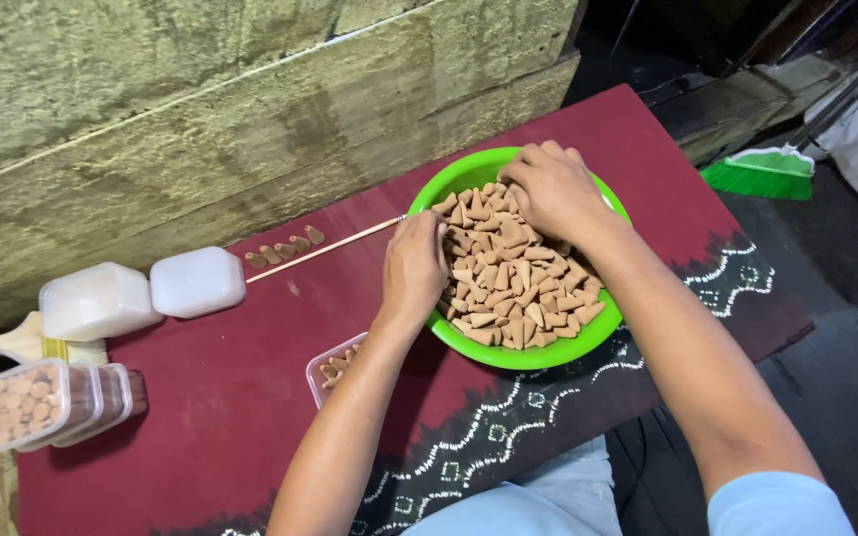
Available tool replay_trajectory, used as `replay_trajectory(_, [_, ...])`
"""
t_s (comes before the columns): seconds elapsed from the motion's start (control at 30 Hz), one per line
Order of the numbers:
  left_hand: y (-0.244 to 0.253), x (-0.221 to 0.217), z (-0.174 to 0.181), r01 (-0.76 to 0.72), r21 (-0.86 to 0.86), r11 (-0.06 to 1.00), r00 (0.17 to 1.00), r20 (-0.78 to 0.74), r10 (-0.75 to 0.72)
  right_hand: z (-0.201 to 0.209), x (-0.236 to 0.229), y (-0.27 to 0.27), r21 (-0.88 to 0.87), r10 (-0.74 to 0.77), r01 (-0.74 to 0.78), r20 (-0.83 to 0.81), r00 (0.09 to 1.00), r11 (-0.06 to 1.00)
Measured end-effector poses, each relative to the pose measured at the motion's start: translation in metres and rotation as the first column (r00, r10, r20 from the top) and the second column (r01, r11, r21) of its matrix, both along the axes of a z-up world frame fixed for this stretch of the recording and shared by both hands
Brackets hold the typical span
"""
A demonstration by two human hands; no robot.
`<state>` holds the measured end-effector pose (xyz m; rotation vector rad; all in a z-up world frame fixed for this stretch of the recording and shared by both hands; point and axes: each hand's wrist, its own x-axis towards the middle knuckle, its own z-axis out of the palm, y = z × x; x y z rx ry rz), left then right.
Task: The person sorts small clay pieces from a green bowl into a clear plastic container by hand. They repeatedly pick up pieces, inspect them, and place them into the container while occasionally adjusting the bowl's position on the table.
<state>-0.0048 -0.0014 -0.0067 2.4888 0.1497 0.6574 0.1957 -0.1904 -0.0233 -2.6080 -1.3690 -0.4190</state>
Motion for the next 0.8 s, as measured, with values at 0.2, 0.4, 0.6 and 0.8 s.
replay_trajectory(0.2, [0.0,0.001,0.008,0.039,-0.046,0.998,0.999,0.003,-0.039,0.127,-0.137,-0.008,0.09,0.356,-0.354,-0.441,0.824,0.931])
replay_trajectory(0.4, [0.003,0.003,0.005,0.01,-0.002,1.0,1.0,-0.012,-0.01,0.088,-0.129,-0.023,-0.237,0.229,-0.345,-0.407,0.884,0.908])
replay_trajectory(0.6, [0.002,0.002,0.003,0.005,0.001,1.0,1.0,-0.017,-0.005,0.053,-0.065,-0.031,-0.174,0.101,-0.116,-0.094,0.99,0.978])
replay_trajectory(0.8, [0.0,-0.001,0.007,0.019,-0.024,1.0,1.0,-0.009,-0.019,0.033,-0.062,-0.053,0.14,0.127,-0.113,-0.094,0.987,0.984])
